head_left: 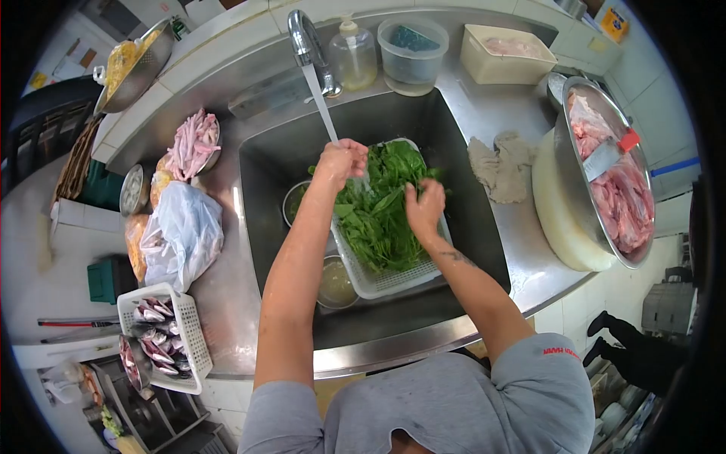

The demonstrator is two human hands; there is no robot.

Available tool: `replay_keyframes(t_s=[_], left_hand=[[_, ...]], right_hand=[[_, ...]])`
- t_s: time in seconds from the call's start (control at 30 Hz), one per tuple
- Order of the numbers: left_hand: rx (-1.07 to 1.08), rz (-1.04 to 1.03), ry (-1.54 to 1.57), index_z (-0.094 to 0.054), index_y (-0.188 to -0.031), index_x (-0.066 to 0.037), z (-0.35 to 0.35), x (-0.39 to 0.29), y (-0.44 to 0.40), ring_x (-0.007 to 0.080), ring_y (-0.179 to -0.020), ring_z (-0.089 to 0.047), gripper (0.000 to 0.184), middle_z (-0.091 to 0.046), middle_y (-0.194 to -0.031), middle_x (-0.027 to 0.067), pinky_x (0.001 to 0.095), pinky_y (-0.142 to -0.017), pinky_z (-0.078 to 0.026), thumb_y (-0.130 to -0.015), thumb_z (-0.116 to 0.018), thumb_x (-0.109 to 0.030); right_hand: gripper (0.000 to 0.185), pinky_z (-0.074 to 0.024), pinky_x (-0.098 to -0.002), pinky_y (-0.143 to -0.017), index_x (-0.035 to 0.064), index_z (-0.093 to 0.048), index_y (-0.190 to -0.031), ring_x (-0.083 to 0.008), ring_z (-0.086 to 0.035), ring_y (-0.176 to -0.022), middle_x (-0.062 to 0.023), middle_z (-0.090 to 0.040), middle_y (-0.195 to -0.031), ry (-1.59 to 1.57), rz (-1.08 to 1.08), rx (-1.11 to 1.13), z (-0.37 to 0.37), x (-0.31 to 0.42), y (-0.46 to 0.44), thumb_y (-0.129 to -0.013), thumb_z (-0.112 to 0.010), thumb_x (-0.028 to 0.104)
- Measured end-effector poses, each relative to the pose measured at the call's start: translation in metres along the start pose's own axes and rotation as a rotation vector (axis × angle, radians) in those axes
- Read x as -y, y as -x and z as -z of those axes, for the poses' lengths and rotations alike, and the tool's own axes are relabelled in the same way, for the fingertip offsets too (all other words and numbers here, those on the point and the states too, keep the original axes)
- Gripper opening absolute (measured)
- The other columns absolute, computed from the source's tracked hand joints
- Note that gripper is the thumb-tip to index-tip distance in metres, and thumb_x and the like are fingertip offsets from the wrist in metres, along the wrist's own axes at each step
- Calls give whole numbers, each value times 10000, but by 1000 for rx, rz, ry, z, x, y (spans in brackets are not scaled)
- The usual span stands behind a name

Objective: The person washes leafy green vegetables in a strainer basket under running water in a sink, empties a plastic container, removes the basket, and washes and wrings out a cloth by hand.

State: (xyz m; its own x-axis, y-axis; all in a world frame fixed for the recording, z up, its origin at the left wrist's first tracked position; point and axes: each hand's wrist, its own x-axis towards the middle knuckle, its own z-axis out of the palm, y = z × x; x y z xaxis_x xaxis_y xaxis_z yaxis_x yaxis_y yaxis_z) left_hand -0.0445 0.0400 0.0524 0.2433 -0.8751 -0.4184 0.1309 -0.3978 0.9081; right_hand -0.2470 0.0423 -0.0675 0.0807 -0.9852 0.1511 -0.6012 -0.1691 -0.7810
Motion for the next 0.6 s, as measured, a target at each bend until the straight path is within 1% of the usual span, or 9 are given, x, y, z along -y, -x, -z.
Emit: replay_keyframes(t_s=[0.03, 0.13, 0.23, 0.33, 0.37, 0.4, 0.47, 0.53, 0.6], left_hand=[[0, -4, 13, -556, -869, -4, 0, -1, 0, 124, -575, -508, 90, -545, -711, 42, 260, -520, -446, -785, -525, 7], [-3, -24, 38, -556, -870, -3, 0, 2, -4, 126, -577, -508, 94, -543, -702, 43, 263, -516, -446, -784, -519, 9], [-10, -28, 37, -556, -869, 3, 3, 6, -3, 129, -577, -507, 101, -544, -699, 47, 267, -512, -446, -779, -512, 16], [-20, -12, 61, -556, -864, 11, 9, 10, -1, 135, -570, -508, 107, -545, -695, 53, 269, -502, -444, -764, -518, 23], [-23, -14, 71, -556, -861, 14, 11, 15, -2, 137, -567, -508, 108, -546, -691, 55, 270, -496, -442, -759, -523, 24], [-25, -20, 80, -556, -859, 16, 14, 16, -1, 139, -564, -508, 109, -546, -688, 57, 271, -491, -441, -754, -528, 25], [-30, -40, 73, -557, -860, 22, 20, 21, -3, 143, -558, -515, 116, -544, -672, 58, 277, -472, -440, -748, -527, 24], [-21, -46, 75, -559, -865, 23, 21, 27, -7, 146, -560, -521, 118, -544, -668, 58, 279, -466, -442, -753, -522, 19], [-37, -20, 71, -562, -872, 23, 15, 25, -6, 150, -572, -529, 118, -550, -679, 62, 277, -474, -446, -763, -518, 15]], right_hand=[[636, -329, -475, -922, -42, -436, -1208, -375, -427, -1075, -237, -452, -1199, -29, -231, 97, -2, -18, 8, -834, -505, 468], [720, -311, -478, -957, -36, -376, -1278, -380, -389, -1145, -245, -399, -1266, -341, -1050, 245, -12, -45, 11, -850, -446, 539], [796, -271, -439, -1014, -31, -317, -1325, -361, -315, -1241, -242, -308, -1350, -315, -738, 131, -32, -44, 8, -839, -420, 591], [849, -247, -411, -1039, -33, -263, -1351, -353, -243, -1293, -234, -227, -1401, -388, -629, 50, -49, -35, -4, -819, -450, 602], [857, -257, -422, -1029, -46, -280, -1338, -358, -276, -1273, -228, -264, -1387, -512, -556, 3, -46, -16, -2, -813, -455, 609], [807, -272, -431, -1011, -44, -358, -1298, -373, -318, -1238, -223, -326, -1350, -560, -486, 8, -65, -14, 0, -815, -467, 594], [723, -298, -432, -982, -32, -455, -1225, -379, -375, -1178, -216, -394, -1288, -274, -308, 121, -91, -2, 17, -806, -512, 554], [657, -324, -429, -953, -34, -506, -1154, -370, -412, -1126, -219, -414, -1246, -204, -92, 365, -100, 17, 39, -785, -555, 508], [629, -343, -413, -937, -43, -497, -1141, -353, -430, -1103, -224, -407, -1240, 5, 156, 322, -111, 32, 66, -778, -577, 464]])
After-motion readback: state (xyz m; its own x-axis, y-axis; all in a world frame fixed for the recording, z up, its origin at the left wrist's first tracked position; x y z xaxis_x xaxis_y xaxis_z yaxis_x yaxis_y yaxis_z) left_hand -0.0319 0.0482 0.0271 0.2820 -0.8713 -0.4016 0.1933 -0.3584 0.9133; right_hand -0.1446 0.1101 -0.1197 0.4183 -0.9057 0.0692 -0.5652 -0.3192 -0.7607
